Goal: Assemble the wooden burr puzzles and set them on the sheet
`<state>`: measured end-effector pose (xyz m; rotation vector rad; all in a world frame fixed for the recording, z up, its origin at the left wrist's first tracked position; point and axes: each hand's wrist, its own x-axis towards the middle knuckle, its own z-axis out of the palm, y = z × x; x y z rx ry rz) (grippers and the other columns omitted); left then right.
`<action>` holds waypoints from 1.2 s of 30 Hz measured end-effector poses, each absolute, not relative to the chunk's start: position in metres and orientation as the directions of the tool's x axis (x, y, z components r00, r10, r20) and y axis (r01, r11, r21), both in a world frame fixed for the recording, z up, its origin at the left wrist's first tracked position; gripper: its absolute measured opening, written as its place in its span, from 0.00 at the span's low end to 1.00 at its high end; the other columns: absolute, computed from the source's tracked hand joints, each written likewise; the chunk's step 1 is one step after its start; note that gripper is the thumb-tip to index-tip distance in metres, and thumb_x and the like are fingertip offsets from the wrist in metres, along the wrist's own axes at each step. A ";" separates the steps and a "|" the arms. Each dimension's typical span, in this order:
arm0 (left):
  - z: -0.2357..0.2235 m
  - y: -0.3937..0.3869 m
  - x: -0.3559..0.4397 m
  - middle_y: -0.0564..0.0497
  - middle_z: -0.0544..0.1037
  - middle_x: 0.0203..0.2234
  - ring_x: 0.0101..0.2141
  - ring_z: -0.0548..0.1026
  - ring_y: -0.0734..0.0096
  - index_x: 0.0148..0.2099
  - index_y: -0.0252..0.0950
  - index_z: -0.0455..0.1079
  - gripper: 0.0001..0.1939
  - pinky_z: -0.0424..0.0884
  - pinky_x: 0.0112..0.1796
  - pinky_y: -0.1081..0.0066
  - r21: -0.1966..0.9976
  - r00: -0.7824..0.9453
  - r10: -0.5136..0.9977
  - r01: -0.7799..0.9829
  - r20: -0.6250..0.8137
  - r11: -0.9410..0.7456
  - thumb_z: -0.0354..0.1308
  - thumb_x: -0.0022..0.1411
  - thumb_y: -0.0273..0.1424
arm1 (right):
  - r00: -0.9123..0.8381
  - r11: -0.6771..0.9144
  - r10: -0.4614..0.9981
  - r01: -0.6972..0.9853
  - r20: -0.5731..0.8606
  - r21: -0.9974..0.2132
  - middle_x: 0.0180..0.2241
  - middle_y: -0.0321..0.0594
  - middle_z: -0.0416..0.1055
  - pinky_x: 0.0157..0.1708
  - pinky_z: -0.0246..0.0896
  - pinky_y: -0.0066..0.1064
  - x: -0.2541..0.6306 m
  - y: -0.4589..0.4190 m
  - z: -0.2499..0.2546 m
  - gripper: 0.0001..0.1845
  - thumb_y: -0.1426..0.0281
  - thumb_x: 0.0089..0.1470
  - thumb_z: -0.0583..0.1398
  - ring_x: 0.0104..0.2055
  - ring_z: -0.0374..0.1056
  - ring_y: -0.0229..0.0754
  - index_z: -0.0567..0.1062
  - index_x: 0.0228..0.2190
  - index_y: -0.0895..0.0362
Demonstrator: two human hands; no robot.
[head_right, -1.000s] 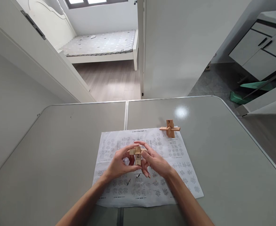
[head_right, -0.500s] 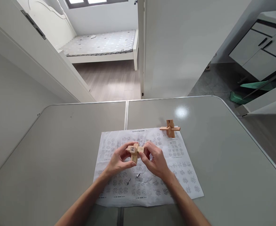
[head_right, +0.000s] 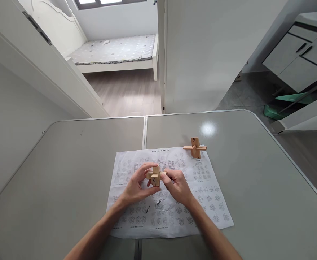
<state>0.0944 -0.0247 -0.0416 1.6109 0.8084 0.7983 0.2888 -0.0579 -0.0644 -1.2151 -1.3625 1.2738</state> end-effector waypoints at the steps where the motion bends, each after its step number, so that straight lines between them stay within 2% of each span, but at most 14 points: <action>1: -0.042 -0.025 0.095 0.45 0.73 0.49 0.34 0.71 0.74 0.63 0.44 0.68 0.31 0.71 0.32 0.74 0.977 0.530 0.842 0.106 0.101 -0.184 0.72 0.59 0.32 | -0.130 -0.023 0.991 0.062 -0.030 -0.998 0.17 0.29 0.54 0.19 0.45 0.28 0.288 -0.058 -0.064 0.24 0.60 0.68 0.54 0.18 0.48 0.33 0.60 0.20 0.53; 6: -0.043 -0.027 0.096 0.45 0.72 0.51 0.37 0.72 0.71 0.64 0.45 0.67 0.30 0.72 0.32 0.74 0.960 0.519 0.841 0.120 0.156 -0.252 0.70 0.61 0.31 | -0.137 -0.058 0.989 0.013 -0.059 -0.998 0.15 0.29 0.55 0.18 0.45 0.28 0.288 -0.058 -0.061 0.26 0.57 0.68 0.55 0.17 0.48 0.33 0.62 0.20 0.53; 9: -0.044 -0.026 0.095 0.43 0.71 0.53 0.37 0.72 0.72 0.66 0.46 0.65 0.31 0.72 0.32 0.73 0.972 0.532 0.833 0.077 0.149 -0.222 0.68 0.64 0.31 | -0.140 -0.065 0.988 -0.021 -0.062 -0.998 0.13 0.30 0.59 0.21 0.52 0.28 0.287 -0.058 -0.058 0.28 0.56 0.68 0.55 0.17 0.53 0.33 0.63 0.18 0.54; 11: -0.044 -0.025 0.095 0.42 0.71 0.56 0.35 0.73 0.73 0.70 0.48 0.61 0.34 0.72 0.32 0.73 0.981 0.538 0.832 0.041 0.138 -0.190 0.67 0.65 0.31 | -0.151 -0.097 0.985 -0.085 -0.084 -0.992 0.13 0.32 0.63 0.23 0.57 0.28 0.286 -0.057 -0.057 0.29 0.56 0.69 0.55 0.17 0.57 0.34 0.65 0.18 0.55; 13: -0.045 -0.024 0.095 0.40 0.68 0.60 0.35 0.73 0.74 0.72 0.50 0.56 0.38 0.72 0.31 0.73 0.986 0.521 0.843 0.016 0.135 -0.168 0.67 0.66 0.32 | -0.144 -0.163 0.980 -0.211 -0.134 -0.964 0.14 0.34 0.66 0.21 0.59 0.28 0.286 -0.055 -0.058 0.29 0.54 0.69 0.55 0.15 0.59 0.34 0.68 0.19 0.55; 15: -0.045 -0.024 0.094 0.39 0.66 0.64 0.36 0.73 0.74 0.72 0.50 0.55 0.37 0.72 0.31 0.73 0.987 0.488 0.863 0.015 0.130 -0.157 0.65 0.67 0.33 | -0.128 -0.251 0.968 -0.382 -0.218 -0.889 0.17 0.36 0.69 0.14 0.53 0.26 0.288 -0.053 -0.059 0.29 0.52 0.68 0.56 0.13 0.59 0.33 0.70 0.20 0.56; 17: -0.045 -0.024 0.094 0.39 0.65 0.64 0.37 0.74 0.73 0.70 0.48 0.58 0.31 0.72 0.32 0.73 0.988 0.457 0.882 0.040 0.114 -0.148 0.63 0.69 0.33 | -0.136 -0.332 0.941 -0.542 -0.309 -0.772 0.20 0.36 0.71 0.08 0.46 0.23 0.292 -0.050 -0.061 0.28 0.51 0.66 0.58 0.11 0.56 0.31 0.69 0.21 0.56; 21: -0.044 -0.024 0.095 0.40 0.67 0.61 0.37 0.74 0.73 0.66 0.44 0.63 0.23 0.73 0.35 0.71 0.988 0.441 0.893 0.072 0.091 -0.136 0.60 0.71 0.33 | -0.205 -0.393 0.908 -0.720 -0.365 -0.572 0.20 0.31 0.68 0.05 0.45 0.18 0.301 -0.044 -0.063 0.22 0.56 0.61 0.62 0.10 0.51 0.27 0.67 0.22 0.55; 24: -0.044 -0.024 0.095 0.40 0.67 0.60 0.37 0.75 0.73 0.63 0.43 0.65 0.20 0.73 0.35 0.71 0.987 0.449 0.888 0.076 0.095 -0.145 0.60 0.72 0.34 | -0.223 -0.380 0.912 -0.778 -0.346 -0.500 0.22 0.30 0.67 0.05 0.47 0.17 0.305 -0.041 -0.064 0.18 0.58 0.60 0.64 0.12 0.52 0.27 0.68 0.25 0.55; 29: -0.042 -0.023 0.096 0.40 0.68 0.58 0.37 0.75 0.73 0.61 0.40 0.67 0.18 0.74 0.35 0.72 0.985 0.454 0.887 0.098 0.085 -0.144 0.59 0.72 0.35 | -0.193 -0.348 0.913 -0.830 -0.360 -0.437 0.24 0.29 0.63 0.06 0.50 0.14 0.308 -0.038 -0.069 0.17 0.59 0.61 0.65 0.14 0.49 0.27 0.68 0.27 0.55; 36: -0.039 -0.023 0.097 0.40 0.70 0.56 0.35 0.76 0.73 0.58 0.39 0.70 0.16 0.75 0.35 0.71 0.983 0.449 0.890 0.117 0.078 -0.145 0.59 0.72 0.36 | -0.177 -0.329 0.924 -0.820 -0.339 -0.469 0.26 0.29 0.60 0.07 0.53 0.15 0.313 -0.036 -0.076 0.16 0.58 0.63 0.64 0.16 0.48 0.29 0.67 0.29 0.53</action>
